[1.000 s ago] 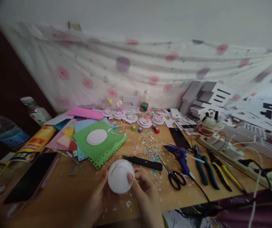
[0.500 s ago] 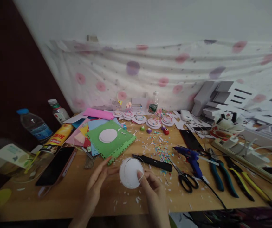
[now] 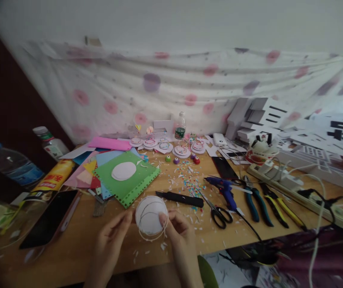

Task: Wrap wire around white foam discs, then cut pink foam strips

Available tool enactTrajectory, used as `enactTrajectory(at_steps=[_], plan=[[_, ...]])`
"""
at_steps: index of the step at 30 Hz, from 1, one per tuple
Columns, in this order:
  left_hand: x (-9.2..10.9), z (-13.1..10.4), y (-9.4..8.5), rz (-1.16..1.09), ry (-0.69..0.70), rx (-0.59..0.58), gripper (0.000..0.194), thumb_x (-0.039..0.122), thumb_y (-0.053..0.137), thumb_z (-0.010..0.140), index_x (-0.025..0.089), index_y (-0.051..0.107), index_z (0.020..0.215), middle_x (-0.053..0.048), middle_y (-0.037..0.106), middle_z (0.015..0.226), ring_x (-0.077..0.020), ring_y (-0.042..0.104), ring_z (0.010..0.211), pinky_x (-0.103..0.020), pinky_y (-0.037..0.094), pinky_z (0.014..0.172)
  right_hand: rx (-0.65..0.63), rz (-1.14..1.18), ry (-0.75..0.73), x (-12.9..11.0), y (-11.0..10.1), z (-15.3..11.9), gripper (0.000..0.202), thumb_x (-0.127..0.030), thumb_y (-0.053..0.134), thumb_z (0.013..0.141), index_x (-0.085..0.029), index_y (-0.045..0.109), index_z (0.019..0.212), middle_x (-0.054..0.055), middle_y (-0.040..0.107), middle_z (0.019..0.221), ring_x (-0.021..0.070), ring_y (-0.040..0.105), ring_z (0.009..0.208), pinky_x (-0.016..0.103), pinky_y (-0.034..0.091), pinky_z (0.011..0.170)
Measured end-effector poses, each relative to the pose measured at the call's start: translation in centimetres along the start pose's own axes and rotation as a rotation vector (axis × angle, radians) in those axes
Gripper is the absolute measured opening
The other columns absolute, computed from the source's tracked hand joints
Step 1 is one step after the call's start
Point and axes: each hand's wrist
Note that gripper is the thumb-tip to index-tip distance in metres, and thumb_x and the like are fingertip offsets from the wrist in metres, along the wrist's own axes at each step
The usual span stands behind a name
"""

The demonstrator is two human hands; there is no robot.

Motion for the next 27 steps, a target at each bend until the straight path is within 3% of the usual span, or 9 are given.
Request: enactTrajectory(at_steps=[6,14,27], plan=[[0.3,0.3,0.0,-0.020,-0.038,-0.002,0.032,0.051,0.083,0.070,0.023,0.083,0.085,-0.006,0.083,0.089,-0.0247,0.078,0.086,-0.026,0.063,0.075,0.011,0.027,0.010,-1.3,0.0,-0.4,0.034,-0.049,0.079,0.080,-0.022,0.070,0.062,0.002,0.062,0.077,0.0190,0.055,0.073,0.029,0.043,0.068],[2.1,-0.1,1.8,-0.056,-0.040,0.078,0.016,0.033,0.085,0.064,0.023,0.081,0.076,-0.003,0.082,0.082,-0.0212,0.077,0.081,-0.024,0.061,0.074,-0.002,0.030,0.038,-1.2,-0.4,-0.4,0.029,-0.047,0.080,0.080,-0.022,0.071,0.067,0.003,0.064,0.084,0.0207,0.056,0.081,0.030,0.043,0.074],[2.1,0.0,2.3,-0.123,-0.061,0.108,0.012,0.027,0.083,0.062,0.024,0.080,0.073,0.000,0.081,0.076,-0.0174,0.075,0.075,-0.021,0.060,0.070,-0.026,0.037,0.000,-0.9,-0.2,0.0,0.027,-0.045,0.079,0.082,-0.023,0.073,0.067,0.002,0.064,0.085,0.0208,0.057,0.085,0.029,0.044,0.077]])
Point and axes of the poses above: each hand's wrist, its own z-axis towards the middle knuckle, its own y-axis out of the palm, x = y × z
